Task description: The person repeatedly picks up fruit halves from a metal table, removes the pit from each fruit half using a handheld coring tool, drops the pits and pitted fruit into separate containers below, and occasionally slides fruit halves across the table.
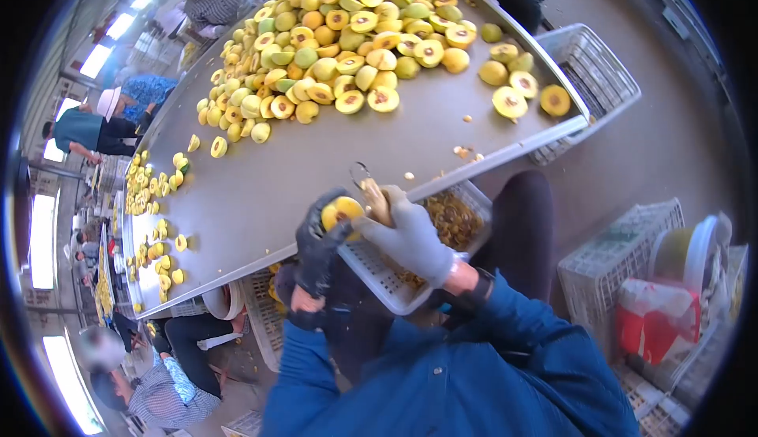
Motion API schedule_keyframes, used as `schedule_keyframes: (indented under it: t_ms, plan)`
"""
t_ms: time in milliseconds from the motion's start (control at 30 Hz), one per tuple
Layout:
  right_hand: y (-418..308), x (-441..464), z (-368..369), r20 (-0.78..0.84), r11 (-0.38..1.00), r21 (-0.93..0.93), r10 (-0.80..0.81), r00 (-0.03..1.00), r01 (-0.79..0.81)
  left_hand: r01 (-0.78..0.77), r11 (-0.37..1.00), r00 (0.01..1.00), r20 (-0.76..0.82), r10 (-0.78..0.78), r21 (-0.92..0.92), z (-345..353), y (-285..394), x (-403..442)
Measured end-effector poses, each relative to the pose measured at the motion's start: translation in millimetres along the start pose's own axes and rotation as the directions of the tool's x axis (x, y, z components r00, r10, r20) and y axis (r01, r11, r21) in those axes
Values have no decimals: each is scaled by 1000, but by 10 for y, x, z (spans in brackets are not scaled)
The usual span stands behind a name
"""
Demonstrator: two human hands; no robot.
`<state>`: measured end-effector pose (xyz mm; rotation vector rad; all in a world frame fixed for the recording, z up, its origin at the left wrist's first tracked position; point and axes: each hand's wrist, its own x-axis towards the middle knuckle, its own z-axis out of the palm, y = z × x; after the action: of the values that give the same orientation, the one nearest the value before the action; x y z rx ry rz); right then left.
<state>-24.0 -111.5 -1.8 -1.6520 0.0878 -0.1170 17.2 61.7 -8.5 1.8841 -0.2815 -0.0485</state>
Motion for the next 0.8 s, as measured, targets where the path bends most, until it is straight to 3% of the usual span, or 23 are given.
schedule_keyframes:
  t_ms: [33,100,167,200,233,300,333,400,500,567,700,800]
  plan:
    - [-55,-23,13,21,990,127,62,998,-64,-75,997,997,-16,75,13,138,74,-139]
    - [-153,-182,-28,86,911,367,168,982,-188,-55,938,990,-144,6,-342,383,261,-370]
    - [-166,-297,-89,7,973,220,76,997,-75,-64,797,974,-211,-80,-600,487,277,-420]
    - [-174,-325,-114,-22,990,141,17,1000,-14,-75,833,965,-250,-78,-549,509,372,-431]
    - [-185,-403,-145,-83,985,-84,-159,984,152,-83,867,955,-288,-72,-492,518,524,-447]
    - [-325,-573,-245,82,892,-388,-218,973,232,-166,956,941,-327,81,-241,518,556,-449]
    - [-379,-656,-278,161,809,-523,-218,963,270,-160,932,946,-321,51,-324,522,585,-467]
    - [-306,-723,-267,173,837,-469,-227,958,282,-140,863,955,-295,-12,-486,558,646,-502]
    - [-315,-770,-275,234,792,-530,-208,950,304,-212,962,911,-390,130,-175,643,680,-531]
    - [-392,-793,-299,263,735,-576,-248,932,358,-213,938,917,-389,95,-273,682,731,-545]
    - [-278,-799,-298,276,765,-564,-180,944,311,-182,876,930,-367,6,-447,751,836,-570]
    - [-339,-829,-344,271,806,-482,-235,933,343,-244,911,917,-385,106,-332,764,757,-523]
